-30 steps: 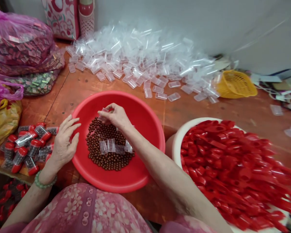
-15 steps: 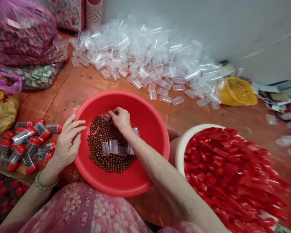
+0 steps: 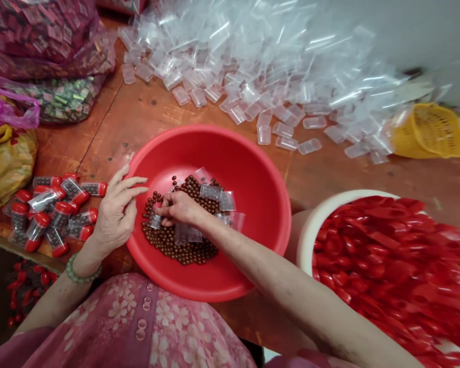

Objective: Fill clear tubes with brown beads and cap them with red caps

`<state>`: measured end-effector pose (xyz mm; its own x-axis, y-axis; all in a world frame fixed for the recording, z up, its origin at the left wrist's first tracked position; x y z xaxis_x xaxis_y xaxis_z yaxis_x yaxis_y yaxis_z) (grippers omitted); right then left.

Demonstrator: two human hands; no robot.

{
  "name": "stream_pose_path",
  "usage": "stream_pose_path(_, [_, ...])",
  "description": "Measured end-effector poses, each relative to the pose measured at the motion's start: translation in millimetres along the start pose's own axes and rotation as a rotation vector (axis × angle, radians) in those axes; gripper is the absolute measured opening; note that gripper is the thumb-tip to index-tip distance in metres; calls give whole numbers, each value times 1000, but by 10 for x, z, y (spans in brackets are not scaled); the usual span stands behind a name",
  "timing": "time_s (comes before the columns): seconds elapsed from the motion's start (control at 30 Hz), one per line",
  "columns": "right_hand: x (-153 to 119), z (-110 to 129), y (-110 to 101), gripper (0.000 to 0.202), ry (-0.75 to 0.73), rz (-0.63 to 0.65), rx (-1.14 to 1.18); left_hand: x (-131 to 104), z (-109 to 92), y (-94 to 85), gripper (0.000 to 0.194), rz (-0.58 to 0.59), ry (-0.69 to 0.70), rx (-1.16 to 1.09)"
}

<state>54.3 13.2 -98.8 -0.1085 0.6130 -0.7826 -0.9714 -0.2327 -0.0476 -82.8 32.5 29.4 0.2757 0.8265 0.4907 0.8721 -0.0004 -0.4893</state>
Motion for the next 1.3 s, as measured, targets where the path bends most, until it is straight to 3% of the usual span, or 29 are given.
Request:
stream_pose_path(0.17, [-114, -182, 56, 28, 124, 159, 86, 3, 2, 19, 37, 12, 1, 30])
stream_pose_path(0.3, [-158, -160, 147, 14, 142, 268, 187, 14, -107, -13, 27, 84, 29, 170])
stream_pose_path(0.4, [-165, -80, 173, 11, 118, 312, 258, -5, -272, -28, 22, 231, 98, 234])
stream_pose_path(0.5, [-182, 10, 162, 12, 76, 316, 327, -79, -429, 34, 42, 432, 176, 207])
stream_pose_path(0.57, [-219, 57, 175, 15, 49, 321, 362, -105, -455, 82, 50, 494, 171, 228])
stream_pose_path(0.7, [-329, 122, 248, 20, -5, 339, 408, -48, -457, 161, 39, 469, 143, 196])
stream_pose_path(0.83, [-481, 256, 195, 16, -138, 276, 363, 79, -496, 116, 24, 433, 61, -42])
stream_pose_path(0.97, [-850, 515, -90, 14, -439, 34, 78, 160, -433, 45, 27, 431, -141, -170])
stream_pose_path(1.07, [-1330, 627, -402, 15, -692, -229, -107, 193, -364, 56, 28, 434, -142, -114])
stream_pose_path(1.13, [-1683, 531, -673, 16, -767, -416, -121, 201, -296, 75, 30, 436, -154, -94])
stream_pose_path(1.23, [-2206, 156, -1295, 15, -709, -905, -200, 175, -177, 88, 30, 456, -197, -20])
stream_pose_path(1.3, [-2432, -147, -1700, 15, -494, -1193, -398, 162, -143, 74, 31, 435, -197, -18])
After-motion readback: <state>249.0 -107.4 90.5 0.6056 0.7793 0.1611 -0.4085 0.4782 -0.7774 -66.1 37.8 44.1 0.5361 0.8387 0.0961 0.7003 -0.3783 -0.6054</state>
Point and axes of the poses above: each hand's wrist, its own x-axis towards the middle knuckle, its own y-axis out of the palm, z = x × y, the point moved 8 cm from there along x, towards the middle knuckle, and after that the axes turned 6 degrees about -z, right-handed, at the moved point
